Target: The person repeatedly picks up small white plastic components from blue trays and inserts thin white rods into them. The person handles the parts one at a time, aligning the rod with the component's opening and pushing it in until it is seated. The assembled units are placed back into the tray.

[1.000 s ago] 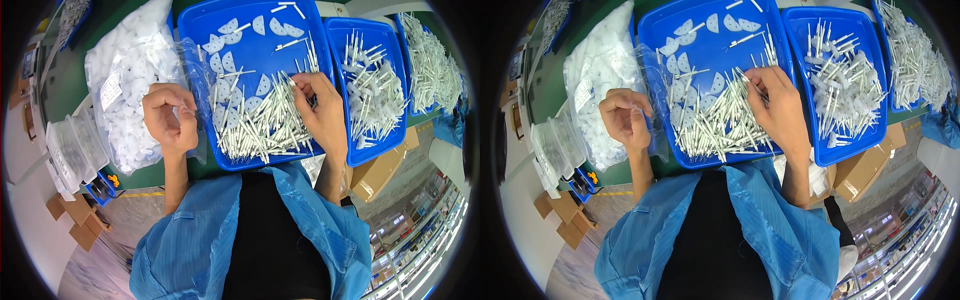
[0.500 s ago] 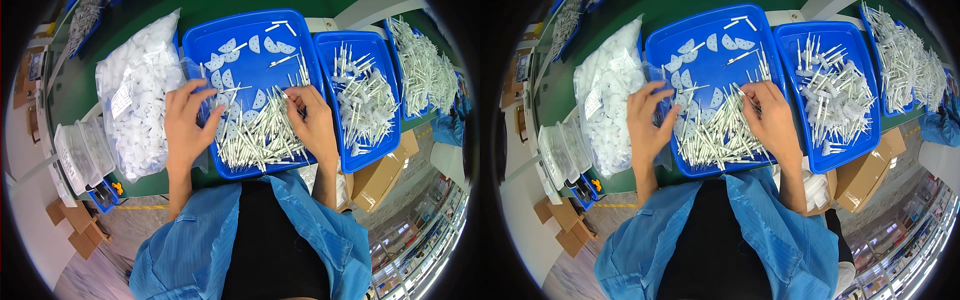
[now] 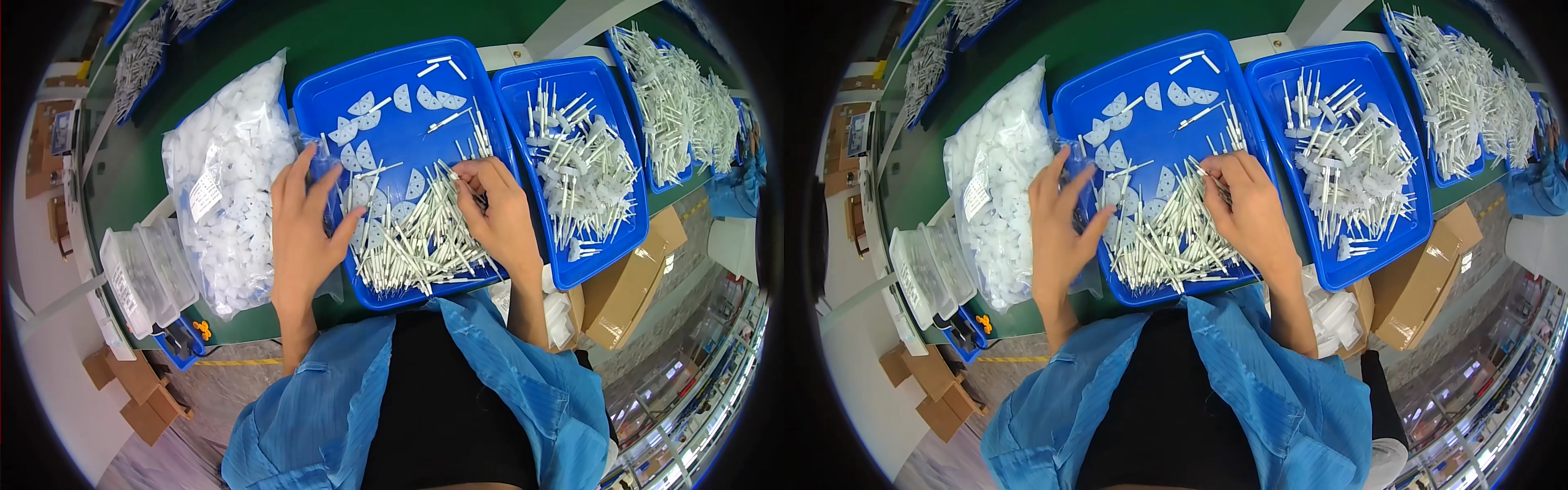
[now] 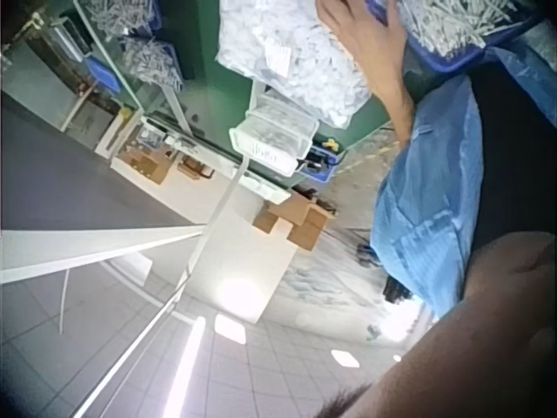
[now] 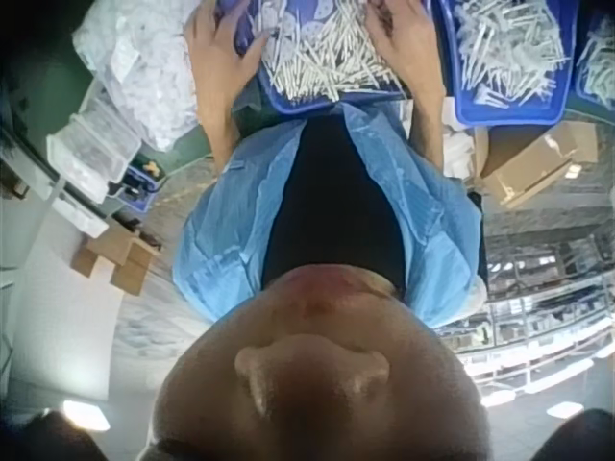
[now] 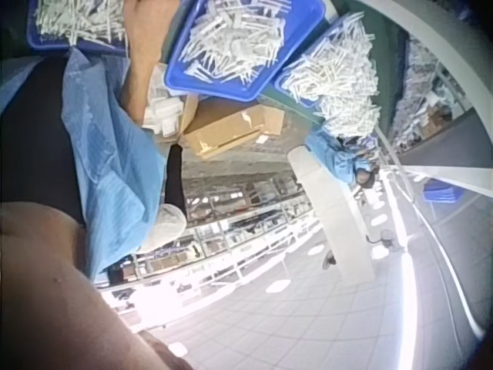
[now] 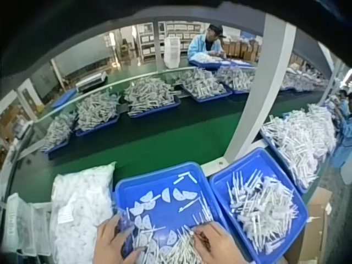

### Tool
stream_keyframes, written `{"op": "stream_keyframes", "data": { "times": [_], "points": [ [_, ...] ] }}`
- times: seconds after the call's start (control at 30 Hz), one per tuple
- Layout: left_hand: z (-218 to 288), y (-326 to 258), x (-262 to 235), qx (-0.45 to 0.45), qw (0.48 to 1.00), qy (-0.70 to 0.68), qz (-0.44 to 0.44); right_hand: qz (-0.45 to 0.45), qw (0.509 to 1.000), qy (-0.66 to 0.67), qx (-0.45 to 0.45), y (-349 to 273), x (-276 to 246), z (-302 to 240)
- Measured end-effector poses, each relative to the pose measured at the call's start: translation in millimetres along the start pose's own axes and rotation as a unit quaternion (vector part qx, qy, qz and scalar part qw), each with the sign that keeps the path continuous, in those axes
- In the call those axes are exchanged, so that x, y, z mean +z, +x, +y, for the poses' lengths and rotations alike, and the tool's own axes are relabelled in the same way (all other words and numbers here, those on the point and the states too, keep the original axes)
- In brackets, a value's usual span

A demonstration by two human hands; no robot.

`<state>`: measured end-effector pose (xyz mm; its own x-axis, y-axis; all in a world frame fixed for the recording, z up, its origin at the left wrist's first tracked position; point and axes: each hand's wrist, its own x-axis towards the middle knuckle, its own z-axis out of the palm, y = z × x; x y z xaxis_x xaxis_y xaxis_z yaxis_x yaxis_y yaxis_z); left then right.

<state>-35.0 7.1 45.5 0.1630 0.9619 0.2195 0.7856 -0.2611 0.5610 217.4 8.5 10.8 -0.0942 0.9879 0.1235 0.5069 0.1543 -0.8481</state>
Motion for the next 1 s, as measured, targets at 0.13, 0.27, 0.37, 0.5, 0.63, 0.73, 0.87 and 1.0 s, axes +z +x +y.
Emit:
{"op": "stream_keyframes", "data": {
  "times": [0.13,0.27,0.37,0.5,0.63,0.73,0.87,1.0],
  "points": [
    [0.2,-8.2,5.9,-0.001,0.997,0.071,-0.029,0.016,0.998,0.058,0.017,-4.2,0.4,0.6],
    [-1.6,-3.2,11.8,0.01,0.999,0.042,-0.013,0.051,0.989,0.139,-0.004,-6.7,2.8,11.3],
    [3.7,2.0,18.5,0.02,0.999,0.029,0.006,0.061,0.985,0.159,0.006,-6.5,3.7,11.5],
    [4.4,10.6,33.0,0.052,0.997,0.05,0.011,0.045,0.992,0.119,-0.004,-5.8,4.7,10.5],
    [4.9,12.5,33.9,0.029,0.999,0.004,0.037,0.047,0.992,0.114,-0.004,-6.8,5.2,10.6],
    [11.6,13.9,31.5,-0.011,0.994,-0.079,0.078,0.048,0.992,0.121,-0.006,-6.9,4.3,12.2],
    [16.5,13.7,30.7,-0.083,0.951,-0.293,0.058,0.057,0.986,0.152,-0.024,-7.3,4.4,11.4],
    [25.8,9.5,35.0,-0.135,0.828,-0.542,0.056,0.025,0.988,0.147,0.031,-12.3,-2.0,-25.4]
  ]
}}
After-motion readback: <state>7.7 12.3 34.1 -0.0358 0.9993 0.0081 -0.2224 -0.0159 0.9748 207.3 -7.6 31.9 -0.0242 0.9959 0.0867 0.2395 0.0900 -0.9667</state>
